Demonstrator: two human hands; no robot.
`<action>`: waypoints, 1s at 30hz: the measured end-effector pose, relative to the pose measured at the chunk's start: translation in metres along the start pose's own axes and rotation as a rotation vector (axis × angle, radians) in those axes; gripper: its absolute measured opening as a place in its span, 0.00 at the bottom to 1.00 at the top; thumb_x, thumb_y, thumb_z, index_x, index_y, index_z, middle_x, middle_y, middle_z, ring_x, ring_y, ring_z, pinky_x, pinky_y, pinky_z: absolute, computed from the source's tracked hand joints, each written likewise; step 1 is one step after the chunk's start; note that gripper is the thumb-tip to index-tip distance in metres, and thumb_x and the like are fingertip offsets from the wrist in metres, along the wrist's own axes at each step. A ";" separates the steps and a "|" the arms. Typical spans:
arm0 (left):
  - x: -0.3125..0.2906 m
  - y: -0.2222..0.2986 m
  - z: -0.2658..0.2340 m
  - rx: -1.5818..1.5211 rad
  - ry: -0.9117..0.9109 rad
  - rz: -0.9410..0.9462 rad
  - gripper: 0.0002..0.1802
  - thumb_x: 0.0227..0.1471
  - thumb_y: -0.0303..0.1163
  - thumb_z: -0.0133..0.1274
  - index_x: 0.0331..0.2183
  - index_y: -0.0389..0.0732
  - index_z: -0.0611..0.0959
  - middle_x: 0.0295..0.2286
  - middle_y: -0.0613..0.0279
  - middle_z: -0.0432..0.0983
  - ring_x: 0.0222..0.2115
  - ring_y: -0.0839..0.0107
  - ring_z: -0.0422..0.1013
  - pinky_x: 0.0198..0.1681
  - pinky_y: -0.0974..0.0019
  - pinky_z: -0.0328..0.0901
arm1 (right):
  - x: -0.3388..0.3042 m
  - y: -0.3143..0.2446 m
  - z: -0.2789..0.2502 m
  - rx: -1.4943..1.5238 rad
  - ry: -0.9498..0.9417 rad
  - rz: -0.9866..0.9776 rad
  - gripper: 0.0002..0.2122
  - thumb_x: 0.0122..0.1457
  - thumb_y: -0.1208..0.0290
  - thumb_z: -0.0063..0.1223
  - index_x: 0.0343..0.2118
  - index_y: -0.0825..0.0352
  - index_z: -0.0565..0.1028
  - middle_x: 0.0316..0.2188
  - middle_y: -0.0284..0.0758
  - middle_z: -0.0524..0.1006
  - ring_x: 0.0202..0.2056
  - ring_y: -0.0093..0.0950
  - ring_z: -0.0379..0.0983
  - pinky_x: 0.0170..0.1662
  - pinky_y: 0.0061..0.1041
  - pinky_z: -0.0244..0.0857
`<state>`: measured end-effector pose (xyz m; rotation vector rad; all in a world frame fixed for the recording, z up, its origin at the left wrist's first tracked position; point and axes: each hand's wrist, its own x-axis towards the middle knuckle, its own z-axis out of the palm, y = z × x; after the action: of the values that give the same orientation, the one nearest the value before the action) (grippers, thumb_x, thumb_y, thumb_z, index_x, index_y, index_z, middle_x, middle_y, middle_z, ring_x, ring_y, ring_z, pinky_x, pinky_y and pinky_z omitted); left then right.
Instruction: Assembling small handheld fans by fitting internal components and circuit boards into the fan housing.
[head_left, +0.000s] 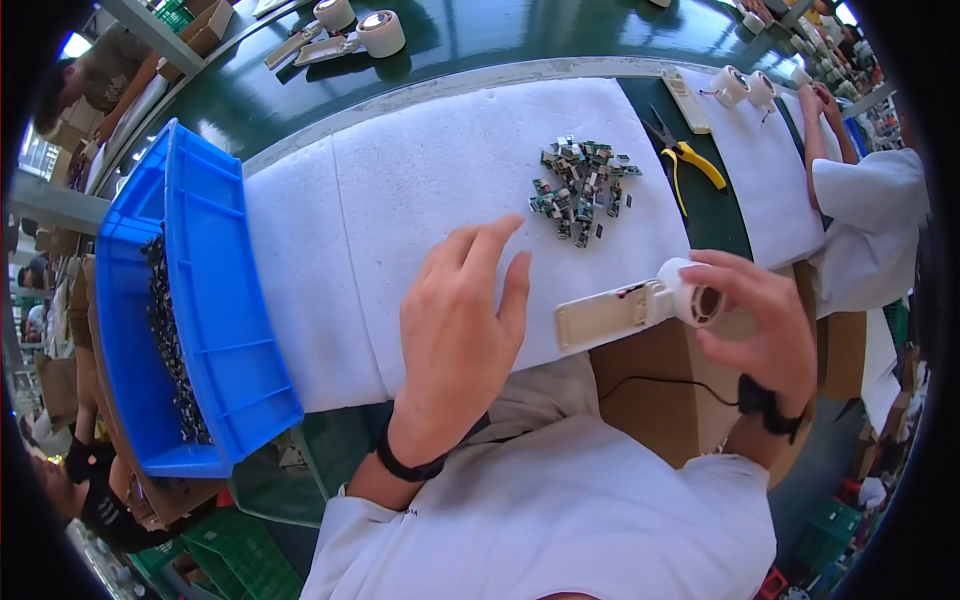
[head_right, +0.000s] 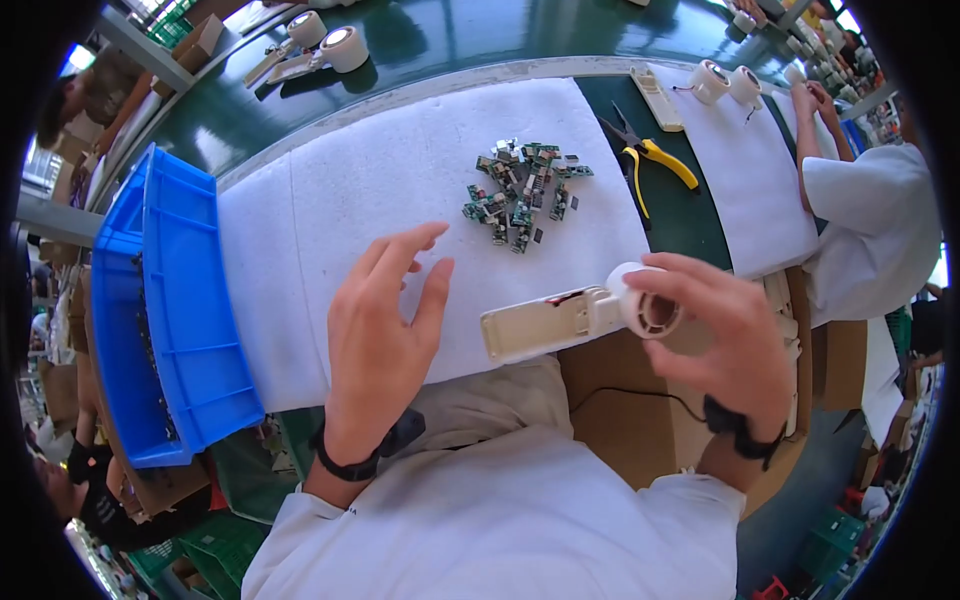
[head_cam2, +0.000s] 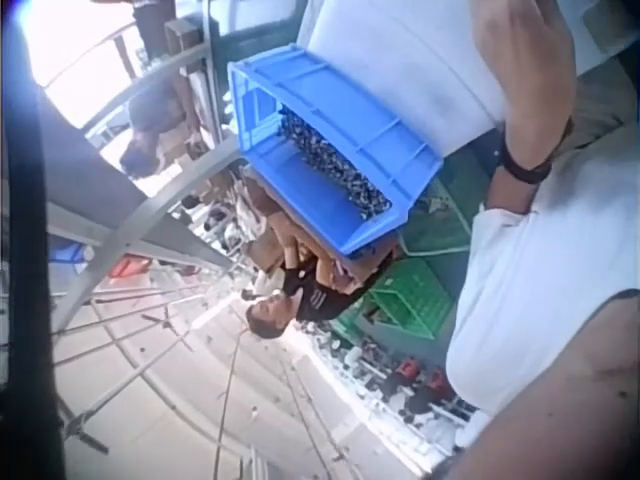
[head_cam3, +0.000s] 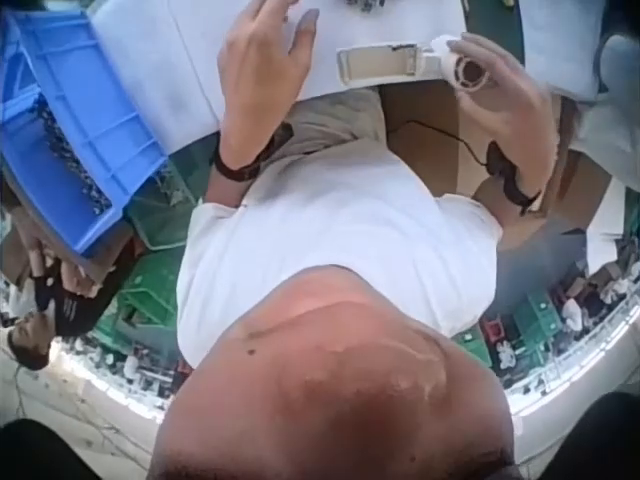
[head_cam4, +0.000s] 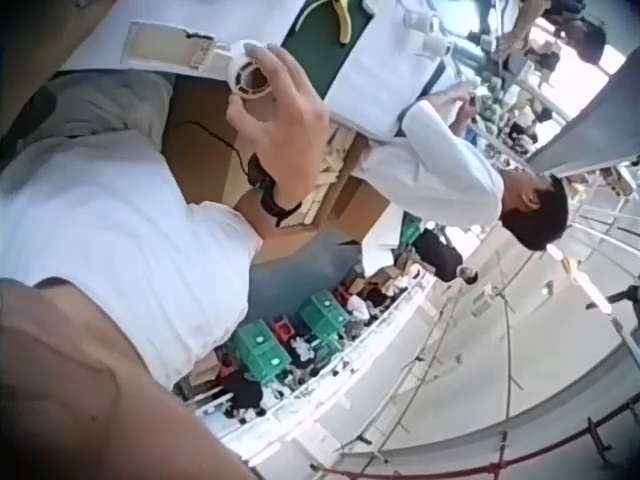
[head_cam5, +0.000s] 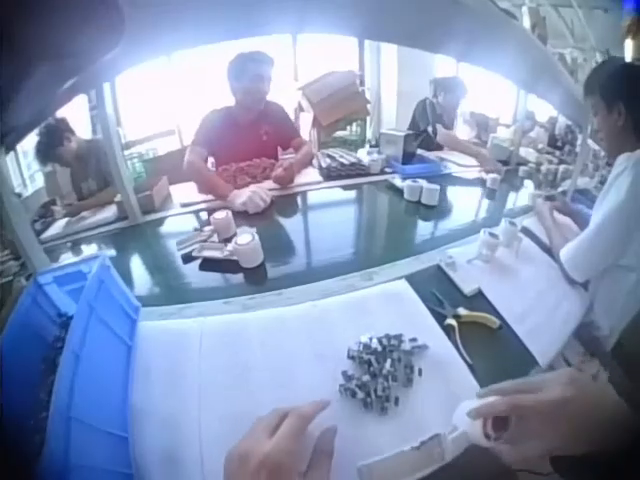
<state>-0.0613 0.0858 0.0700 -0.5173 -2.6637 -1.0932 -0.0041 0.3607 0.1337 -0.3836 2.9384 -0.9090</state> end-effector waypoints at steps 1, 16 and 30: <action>0.006 0.006 0.003 -0.024 -0.020 -0.048 0.16 0.54 0.29 0.57 0.45 0.39 0.79 0.36 0.51 0.76 0.39 0.52 0.72 0.39 0.56 0.68 | -0.002 0.002 0.007 -0.010 0.038 0.000 0.25 0.40 0.79 0.59 0.48 0.62 0.78 0.48 0.37 0.77 0.40 0.28 0.77 0.43 0.25 0.71; 0.035 0.013 0.030 0.012 -0.029 -0.079 0.13 0.55 0.28 0.58 0.43 0.38 0.82 0.30 0.52 0.77 0.25 0.62 0.73 0.31 0.64 0.68 | -0.002 0.022 0.077 0.242 0.430 0.006 0.24 0.45 0.78 0.52 0.49 0.60 0.80 0.56 0.44 0.68 0.49 0.39 0.72 0.53 0.34 0.66; -0.033 -0.009 -0.030 -0.857 0.170 -0.270 0.09 0.57 0.18 0.54 0.42 0.29 0.80 0.33 0.55 0.81 0.35 0.71 0.79 0.41 0.70 0.72 | 0.007 0.007 0.076 0.341 0.462 0.009 0.22 0.42 0.80 0.53 0.44 0.61 0.80 0.52 0.44 0.71 0.48 0.36 0.73 0.49 0.31 0.69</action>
<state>-0.0324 0.0509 0.0743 -0.1642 -2.0492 -2.2422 -0.0043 0.3220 0.0670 -0.1568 3.0660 -1.6620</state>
